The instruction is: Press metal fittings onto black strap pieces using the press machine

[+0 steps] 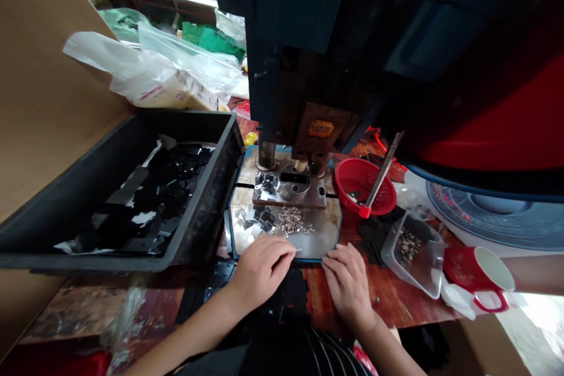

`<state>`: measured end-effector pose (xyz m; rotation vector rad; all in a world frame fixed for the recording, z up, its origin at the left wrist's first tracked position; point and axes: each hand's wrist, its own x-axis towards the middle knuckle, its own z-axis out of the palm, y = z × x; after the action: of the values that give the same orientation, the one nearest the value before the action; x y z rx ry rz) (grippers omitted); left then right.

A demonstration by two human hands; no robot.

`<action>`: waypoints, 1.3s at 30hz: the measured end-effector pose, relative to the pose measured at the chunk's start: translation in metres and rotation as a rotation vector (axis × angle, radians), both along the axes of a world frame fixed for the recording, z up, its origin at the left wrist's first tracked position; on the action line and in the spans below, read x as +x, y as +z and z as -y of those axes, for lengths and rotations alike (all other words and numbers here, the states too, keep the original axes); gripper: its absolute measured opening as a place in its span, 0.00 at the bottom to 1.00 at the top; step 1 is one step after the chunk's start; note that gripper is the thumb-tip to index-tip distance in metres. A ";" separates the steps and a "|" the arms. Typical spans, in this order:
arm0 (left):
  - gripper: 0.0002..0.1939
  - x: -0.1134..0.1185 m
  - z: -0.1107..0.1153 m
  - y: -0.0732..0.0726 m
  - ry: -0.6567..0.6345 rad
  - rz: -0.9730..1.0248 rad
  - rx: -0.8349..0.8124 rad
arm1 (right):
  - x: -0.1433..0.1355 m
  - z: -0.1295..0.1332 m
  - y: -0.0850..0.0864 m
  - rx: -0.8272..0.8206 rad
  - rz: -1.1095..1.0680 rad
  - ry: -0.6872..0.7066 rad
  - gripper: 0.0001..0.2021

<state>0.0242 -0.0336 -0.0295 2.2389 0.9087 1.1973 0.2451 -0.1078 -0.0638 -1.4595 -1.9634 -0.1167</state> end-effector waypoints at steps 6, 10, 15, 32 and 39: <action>0.04 -0.006 -0.021 0.024 0.156 0.109 -0.147 | -0.016 -0.037 0.033 -0.009 -0.158 -0.060 0.07; 0.09 -0.002 -0.053 0.039 0.283 0.186 -0.229 | -0.031 -0.097 0.059 0.038 -0.219 -0.088 0.07; 0.10 0.002 -0.083 0.040 0.300 0.366 -0.408 | -0.051 -0.158 0.072 0.098 -0.207 -0.123 0.07; 0.10 0.010 -0.100 0.047 0.370 0.221 -0.370 | -0.050 -0.144 0.071 0.049 0.043 -0.015 0.13; 0.08 0.023 -0.106 0.050 0.401 0.093 -0.274 | -0.038 -0.147 0.060 0.045 -0.235 0.066 0.15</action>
<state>0.0473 0.0728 0.0208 1.8218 1.4353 1.2405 0.2068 0.0395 -0.0038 -1.3148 -1.8040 0.0390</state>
